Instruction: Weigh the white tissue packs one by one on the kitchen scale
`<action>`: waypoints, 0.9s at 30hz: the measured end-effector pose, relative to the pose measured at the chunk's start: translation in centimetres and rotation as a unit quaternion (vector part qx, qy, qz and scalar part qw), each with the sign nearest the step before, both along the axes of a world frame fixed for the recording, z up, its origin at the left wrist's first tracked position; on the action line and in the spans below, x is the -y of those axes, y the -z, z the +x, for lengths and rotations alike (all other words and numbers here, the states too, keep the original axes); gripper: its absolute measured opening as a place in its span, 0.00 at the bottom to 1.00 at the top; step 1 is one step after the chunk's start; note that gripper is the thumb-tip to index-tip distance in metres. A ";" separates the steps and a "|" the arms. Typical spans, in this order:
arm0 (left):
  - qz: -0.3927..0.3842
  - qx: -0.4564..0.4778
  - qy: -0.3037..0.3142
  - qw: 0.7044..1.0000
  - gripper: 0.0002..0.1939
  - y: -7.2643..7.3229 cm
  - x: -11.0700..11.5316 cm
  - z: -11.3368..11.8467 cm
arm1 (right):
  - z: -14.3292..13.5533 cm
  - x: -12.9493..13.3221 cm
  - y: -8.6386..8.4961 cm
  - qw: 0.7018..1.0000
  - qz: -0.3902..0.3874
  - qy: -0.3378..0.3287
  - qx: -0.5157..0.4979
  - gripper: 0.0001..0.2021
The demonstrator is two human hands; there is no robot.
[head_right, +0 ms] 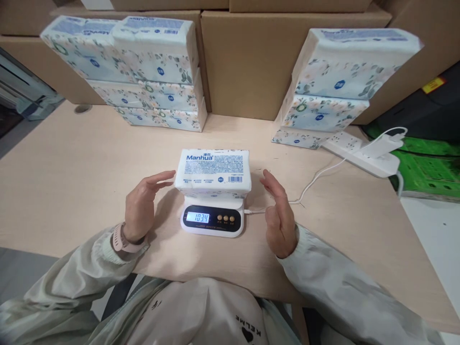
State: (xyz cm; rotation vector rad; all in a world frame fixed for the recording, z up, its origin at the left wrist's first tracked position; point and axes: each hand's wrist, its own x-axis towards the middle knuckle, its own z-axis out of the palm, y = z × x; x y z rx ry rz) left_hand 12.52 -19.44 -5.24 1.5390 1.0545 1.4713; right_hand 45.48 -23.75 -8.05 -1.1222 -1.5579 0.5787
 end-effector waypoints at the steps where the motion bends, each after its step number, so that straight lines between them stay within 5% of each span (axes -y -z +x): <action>1: 0.004 0.000 0.001 1.000 0.20 0.0 0.0 0.0 | 0.0 0.0 -0.1 1.000 0.001 -0.004 0.006 0.27; 10: 0.023 -0.005 -0.002 1.000 0.19 -0.2 0.1 -0.1 | -0.2 0.2 -0.6 0.999 0.024 -0.001 0.025 0.24; 14: -0.001 -0.001 0.052 0.999 0.18 0.0 -0.2 -0.1 | -0.7 -0.1 -1.0 1.000 -0.020 0.002 -0.004 0.23; 20: -0.073 0.034 0.191 0.978 0.30 -1.0 -0.5 0.9 | -2.9 -2.2 -5.6 0.984 -0.153 -0.086 -0.010 0.29; 24: -0.053 0.078 0.126 0.988 0.30 -2.2 -2.3 -0.5 | -6.4 -5.5 -10.0 0.952 -0.215 -0.216 -0.005 0.34; 27: 0.003 0.102 -0.019 0.995 0.27 -1.5 -5.4 -3.8 | -11.0 -9.4 -10.9 0.925 -0.238 -0.296 0.001 0.36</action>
